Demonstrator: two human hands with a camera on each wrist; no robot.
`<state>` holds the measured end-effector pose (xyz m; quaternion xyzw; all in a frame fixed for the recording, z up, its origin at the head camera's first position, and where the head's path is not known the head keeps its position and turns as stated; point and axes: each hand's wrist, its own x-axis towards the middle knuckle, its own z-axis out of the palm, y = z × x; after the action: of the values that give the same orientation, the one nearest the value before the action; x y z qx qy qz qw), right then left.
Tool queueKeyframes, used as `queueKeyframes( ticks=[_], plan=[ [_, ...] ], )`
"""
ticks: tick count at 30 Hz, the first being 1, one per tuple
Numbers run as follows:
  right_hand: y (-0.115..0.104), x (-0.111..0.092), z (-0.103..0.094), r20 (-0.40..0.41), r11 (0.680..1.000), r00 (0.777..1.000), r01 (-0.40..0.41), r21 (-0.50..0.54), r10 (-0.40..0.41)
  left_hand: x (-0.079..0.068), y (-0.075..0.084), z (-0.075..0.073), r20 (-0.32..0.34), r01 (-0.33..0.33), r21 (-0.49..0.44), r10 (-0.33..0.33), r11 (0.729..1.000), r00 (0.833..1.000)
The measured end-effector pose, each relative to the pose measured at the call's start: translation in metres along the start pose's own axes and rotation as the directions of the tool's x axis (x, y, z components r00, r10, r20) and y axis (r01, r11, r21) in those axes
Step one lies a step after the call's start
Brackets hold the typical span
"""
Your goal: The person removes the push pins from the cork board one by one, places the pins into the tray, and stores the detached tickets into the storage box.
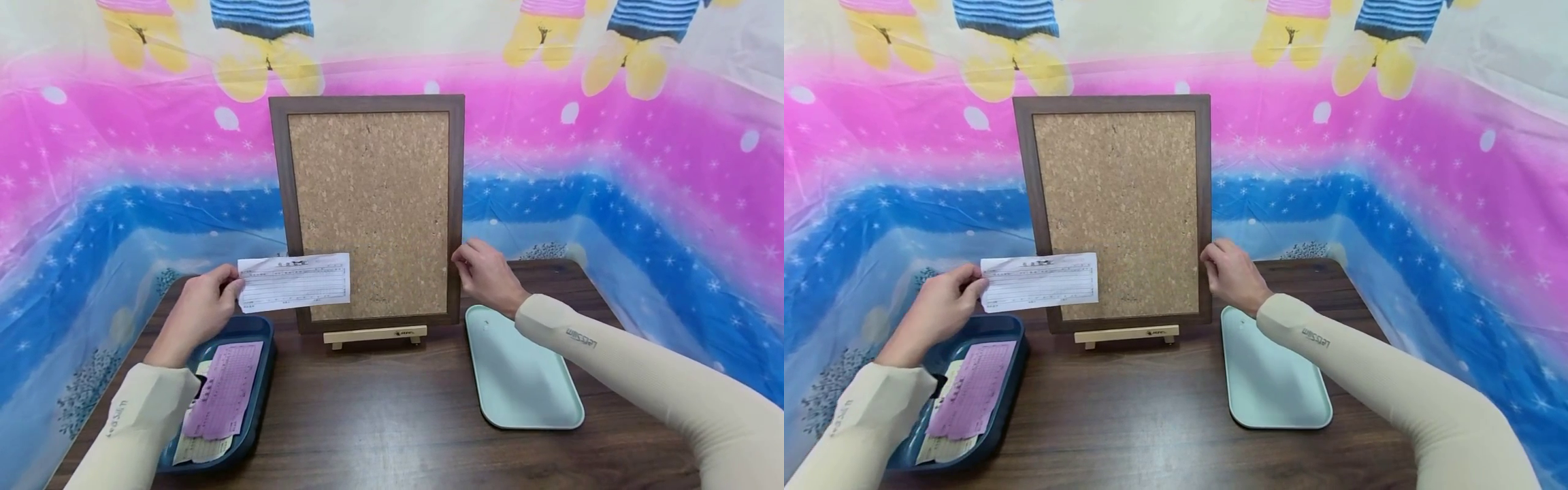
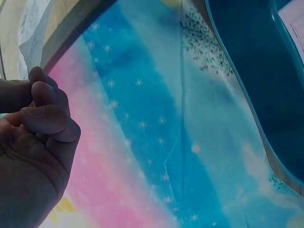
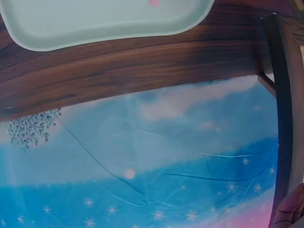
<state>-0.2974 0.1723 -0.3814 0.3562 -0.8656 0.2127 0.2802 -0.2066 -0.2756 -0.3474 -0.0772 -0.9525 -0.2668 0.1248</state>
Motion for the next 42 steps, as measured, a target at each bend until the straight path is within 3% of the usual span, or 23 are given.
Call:
queueKeyframes(
  ticks=[13,24,28,37,42],
  plan=[
    [0.013,-0.033,0.007,-0.018,0.998,0.998,-0.059,0.017,0.059,-0.021,-0.027,-0.016,-0.028,0.065,0.033,-0.064,0.997,0.998],
    [0.019,-0.047,0.011,-0.009,0.997,0.997,-0.081,-0.007,0.081,-0.039,-0.049,-0.026,-0.057,0.072,0.065,-0.068,0.995,0.996],
    [0.02,-0.049,0.012,0.009,0.995,0.995,-0.098,-0.01,0.099,-0.043,-0.056,-0.031,-0.046,0.083,0.076,-0.08,0.994,0.996],
    [0.018,-0.049,0.021,0.061,0.987,0.985,-0.16,-0.026,0.162,-0.052,-0.07,-0.035,0.06,0.173,0.108,-0.18,0.979,0.982],
    [0.018,-0.052,0.025,0.077,0.983,0.98,-0.184,-0.017,0.185,-0.058,-0.078,-0.035,0.035,0.155,0.126,-0.161,0.98,0.986]
  ],
)
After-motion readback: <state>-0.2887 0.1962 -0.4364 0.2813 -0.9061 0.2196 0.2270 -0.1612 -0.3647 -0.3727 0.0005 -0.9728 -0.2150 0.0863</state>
